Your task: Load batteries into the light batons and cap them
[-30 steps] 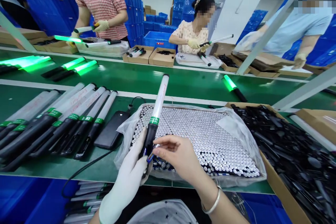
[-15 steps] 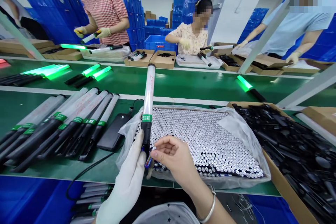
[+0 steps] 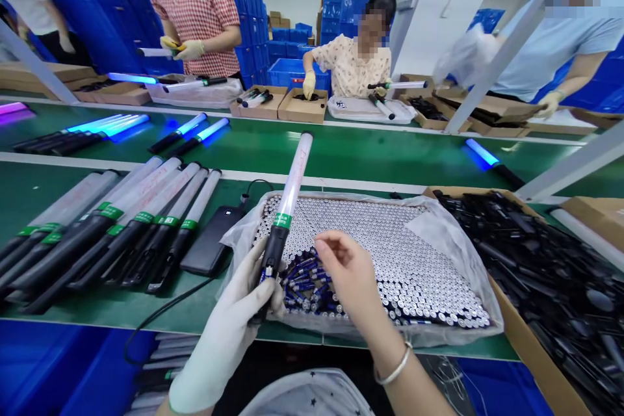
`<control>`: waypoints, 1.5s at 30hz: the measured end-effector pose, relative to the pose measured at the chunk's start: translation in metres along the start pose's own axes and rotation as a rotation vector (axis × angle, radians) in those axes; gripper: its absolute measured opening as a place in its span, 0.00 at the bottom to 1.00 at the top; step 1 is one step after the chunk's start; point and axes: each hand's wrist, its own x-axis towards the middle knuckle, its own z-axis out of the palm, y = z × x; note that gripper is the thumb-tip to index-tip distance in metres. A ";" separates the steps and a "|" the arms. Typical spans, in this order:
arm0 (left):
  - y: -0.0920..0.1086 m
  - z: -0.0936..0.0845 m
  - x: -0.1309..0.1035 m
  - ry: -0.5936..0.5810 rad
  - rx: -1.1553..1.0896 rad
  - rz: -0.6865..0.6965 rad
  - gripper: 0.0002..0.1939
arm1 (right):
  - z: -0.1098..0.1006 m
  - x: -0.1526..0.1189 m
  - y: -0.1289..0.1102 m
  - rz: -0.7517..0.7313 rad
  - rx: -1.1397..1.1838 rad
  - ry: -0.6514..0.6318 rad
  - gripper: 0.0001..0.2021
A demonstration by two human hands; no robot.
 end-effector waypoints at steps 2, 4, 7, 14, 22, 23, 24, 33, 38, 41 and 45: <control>0.004 0.000 0.002 -0.019 -0.069 -0.005 0.35 | -0.010 0.008 0.007 -0.071 -0.267 -0.077 0.07; 0.006 0.000 0.003 -0.020 -0.065 -0.053 0.34 | -0.010 0.011 0.013 -0.185 -0.565 -0.183 0.06; 0.008 0.003 0.001 0.035 0.015 -0.118 0.30 | 0.001 0.010 0.020 -0.303 -0.950 -0.242 0.07; 0.007 0.002 -0.001 0.045 0.003 -0.079 0.26 | 0.019 0.009 0.021 -0.330 -1.143 -0.170 0.08; 0.007 -0.001 -0.003 0.031 -0.042 -0.078 0.23 | 0.007 0.003 0.007 -0.266 -0.844 -0.053 0.13; 0.007 -0.001 -0.004 0.024 -0.045 -0.084 0.23 | 0.003 -0.001 0.003 -0.259 -0.727 -0.037 0.13; 0.007 -0.001 -0.005 0.017 -0.047 -0.085 0.24 | -0.001 -0.004 -0.001 -0.257 -0.621 -0.030 0.11; 0.011 0.005 -0.010 -0.024 -0.014 -0.131 0.30 | -0.004 -0.026 -0.004 -0.309 -0.349 -0.138 0.07; 0.012 0.010 -0.009 -0.008 -0.037 -0.060 0.31 | -0.003 -0.031 -0.001 -0.289 -0.307 -0.152 0.07; 0.012 0.010 -0.009 0.012 -0.075 -0.029 0.34 | -0.004 -0.034 -0.004 -0.294 -0.250 -0.156 0.07; 0.013 0.011 -0.012 0.012 -0.138 -0.073 0.41 | -0.008 -0.039 -0.005 -0.283 -0.197 -0.068 0.05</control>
